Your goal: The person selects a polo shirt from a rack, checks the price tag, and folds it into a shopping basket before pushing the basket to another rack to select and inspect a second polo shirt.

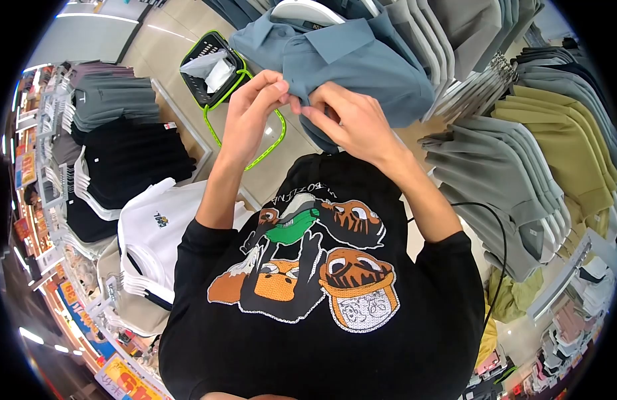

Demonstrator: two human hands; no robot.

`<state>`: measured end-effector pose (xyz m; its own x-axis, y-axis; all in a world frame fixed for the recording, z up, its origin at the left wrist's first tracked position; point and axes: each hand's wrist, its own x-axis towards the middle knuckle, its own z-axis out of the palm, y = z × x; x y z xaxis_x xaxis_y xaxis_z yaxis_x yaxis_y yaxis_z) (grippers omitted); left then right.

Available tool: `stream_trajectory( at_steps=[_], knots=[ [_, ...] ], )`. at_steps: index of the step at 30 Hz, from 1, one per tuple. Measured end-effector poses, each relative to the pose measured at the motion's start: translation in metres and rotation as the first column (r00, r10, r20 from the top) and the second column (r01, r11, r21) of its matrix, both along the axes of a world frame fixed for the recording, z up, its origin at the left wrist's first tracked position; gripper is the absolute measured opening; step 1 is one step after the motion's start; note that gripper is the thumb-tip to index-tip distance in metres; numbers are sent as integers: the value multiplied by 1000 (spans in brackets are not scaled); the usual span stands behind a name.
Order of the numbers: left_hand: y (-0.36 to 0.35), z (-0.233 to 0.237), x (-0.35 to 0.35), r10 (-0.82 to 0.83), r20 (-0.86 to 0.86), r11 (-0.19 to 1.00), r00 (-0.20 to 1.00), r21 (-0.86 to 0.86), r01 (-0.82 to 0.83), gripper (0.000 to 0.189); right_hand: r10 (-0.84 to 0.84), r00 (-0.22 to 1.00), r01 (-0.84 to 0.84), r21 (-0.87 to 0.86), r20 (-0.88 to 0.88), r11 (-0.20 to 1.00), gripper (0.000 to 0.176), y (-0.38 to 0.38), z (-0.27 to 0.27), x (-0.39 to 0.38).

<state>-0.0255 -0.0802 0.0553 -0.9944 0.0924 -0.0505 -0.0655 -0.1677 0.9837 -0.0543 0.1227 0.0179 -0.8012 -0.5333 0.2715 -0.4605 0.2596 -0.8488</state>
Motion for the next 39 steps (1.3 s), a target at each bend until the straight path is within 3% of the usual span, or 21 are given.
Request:
stream_trajectory(
  at_steps=[6,10,14,17,23,29,31,39],
  knots=[
    [1,3,2,12,46,999,999,33,-13,15,-74,997,72,-46,-39,996,13,-8,0,1],
    [5,5,6,48,56,999,997,-14,-47,17,19,981,27,-231,195,973,18,-4,-4,-3],
    [2,-5,12,-65,85,994,994,-87,72,18,150,882,26,-363,447,931,24,2,-10,-3],
    [1,-11,18,-135,88,971,987,-187,150,17,184,859,41,-422,478,905,25,3,-6,-3],
    [3,-5,24,-99,-55,943,994,-325,75,20,179,949,-108,-267,258,958,29,6,8,-8],
    [-1,0,26,-181,-143,827,973,-558,72,15,230,955,-192,-200,187,961,33,4,8,-8],
    [-2,6,25,-216,-185,727,959,-686,32,11,225,955,-192,-172,193,966,32,5,9,-7],
    [11,-8,38,-137,-401,677,906,-705,-209,8,131,987,-132,0,97,991,28,3,21,1]
  ],
)
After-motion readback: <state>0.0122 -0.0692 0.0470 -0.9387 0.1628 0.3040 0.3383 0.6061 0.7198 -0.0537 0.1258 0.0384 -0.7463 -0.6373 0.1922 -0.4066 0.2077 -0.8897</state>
